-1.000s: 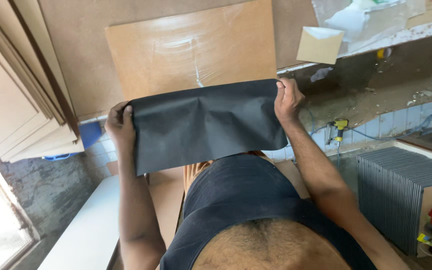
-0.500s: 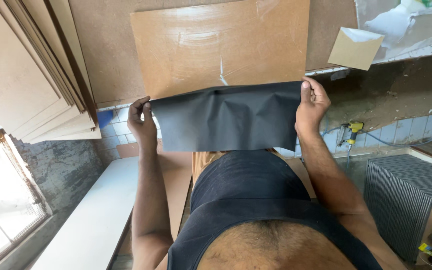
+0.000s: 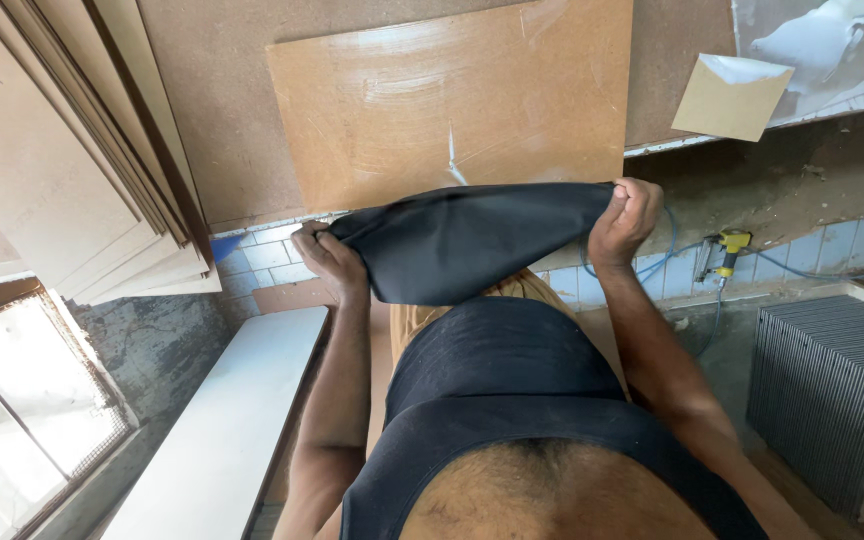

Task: The person repeatedly applies glue to cardboard sheets, places black sheets on top, and trims the edges with a utility knife. The person stacks the finished units and continues the cycle.

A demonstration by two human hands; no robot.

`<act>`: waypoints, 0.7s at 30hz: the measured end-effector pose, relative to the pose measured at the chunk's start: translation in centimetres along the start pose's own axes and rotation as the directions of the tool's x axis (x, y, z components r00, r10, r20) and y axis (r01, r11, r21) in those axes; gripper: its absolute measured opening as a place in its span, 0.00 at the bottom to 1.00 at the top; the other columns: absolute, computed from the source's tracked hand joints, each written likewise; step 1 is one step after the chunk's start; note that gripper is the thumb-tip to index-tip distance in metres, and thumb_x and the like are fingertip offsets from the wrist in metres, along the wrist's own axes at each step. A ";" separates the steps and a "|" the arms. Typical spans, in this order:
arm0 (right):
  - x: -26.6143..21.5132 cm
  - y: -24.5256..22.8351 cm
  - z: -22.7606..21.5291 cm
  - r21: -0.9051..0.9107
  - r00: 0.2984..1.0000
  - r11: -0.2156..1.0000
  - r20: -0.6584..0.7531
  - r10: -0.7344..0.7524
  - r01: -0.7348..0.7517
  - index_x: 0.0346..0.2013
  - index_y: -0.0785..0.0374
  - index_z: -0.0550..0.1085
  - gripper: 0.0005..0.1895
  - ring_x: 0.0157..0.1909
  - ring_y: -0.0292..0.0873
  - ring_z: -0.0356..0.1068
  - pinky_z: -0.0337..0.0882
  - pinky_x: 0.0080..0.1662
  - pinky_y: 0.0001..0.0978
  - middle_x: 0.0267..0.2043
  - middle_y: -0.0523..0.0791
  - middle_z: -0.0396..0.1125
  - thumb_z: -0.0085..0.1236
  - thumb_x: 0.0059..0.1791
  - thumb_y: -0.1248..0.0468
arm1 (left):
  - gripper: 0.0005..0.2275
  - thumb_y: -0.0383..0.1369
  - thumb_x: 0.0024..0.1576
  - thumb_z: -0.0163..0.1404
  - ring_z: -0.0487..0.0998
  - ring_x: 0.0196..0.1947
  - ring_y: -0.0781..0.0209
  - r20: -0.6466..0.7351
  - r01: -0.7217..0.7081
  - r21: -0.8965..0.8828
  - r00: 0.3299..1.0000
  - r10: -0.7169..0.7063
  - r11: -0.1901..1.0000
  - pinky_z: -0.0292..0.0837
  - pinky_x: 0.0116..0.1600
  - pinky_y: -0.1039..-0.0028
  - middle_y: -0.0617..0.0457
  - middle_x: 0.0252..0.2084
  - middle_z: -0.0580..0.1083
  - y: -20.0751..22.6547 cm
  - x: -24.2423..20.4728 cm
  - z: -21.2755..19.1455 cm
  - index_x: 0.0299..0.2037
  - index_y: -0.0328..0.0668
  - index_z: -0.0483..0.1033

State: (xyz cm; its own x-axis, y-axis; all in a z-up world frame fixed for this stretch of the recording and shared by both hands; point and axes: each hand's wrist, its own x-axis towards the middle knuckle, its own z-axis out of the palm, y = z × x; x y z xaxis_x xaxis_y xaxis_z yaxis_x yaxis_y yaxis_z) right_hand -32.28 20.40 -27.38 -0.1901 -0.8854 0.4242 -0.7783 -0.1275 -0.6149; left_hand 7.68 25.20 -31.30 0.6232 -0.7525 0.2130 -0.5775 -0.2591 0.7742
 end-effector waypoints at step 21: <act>-1.7 18.0 -1.2 0.196 0.803 0.815 -0.156 0.575 -0.545 0.48 0.65 0.71 0.12 0.49 0.43 0.68 0.70 0.53 0.40 0.45 0.48 0.68 0.45 0.64 0.58 | 0.10 0.18 0.59 0.45 0.72 0.48 0.44 0.417 -0.294 -0.072 0.859 0.297 0.953 0.68 0.56 0.57 0.43 0.47 0.73 6.1 -8.2 5.8 0.48 0.36 0.72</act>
State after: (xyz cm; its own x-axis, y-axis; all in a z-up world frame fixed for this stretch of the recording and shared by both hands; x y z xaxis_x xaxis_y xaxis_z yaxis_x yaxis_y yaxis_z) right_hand -46.64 20.17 -38.35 -0.6935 -0.7147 0.0907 -0.4131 0.2914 -0.8628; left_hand -4.08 26.28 -31.78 0.1442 -0.9758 0.1643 -0.6954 0.0182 0.7183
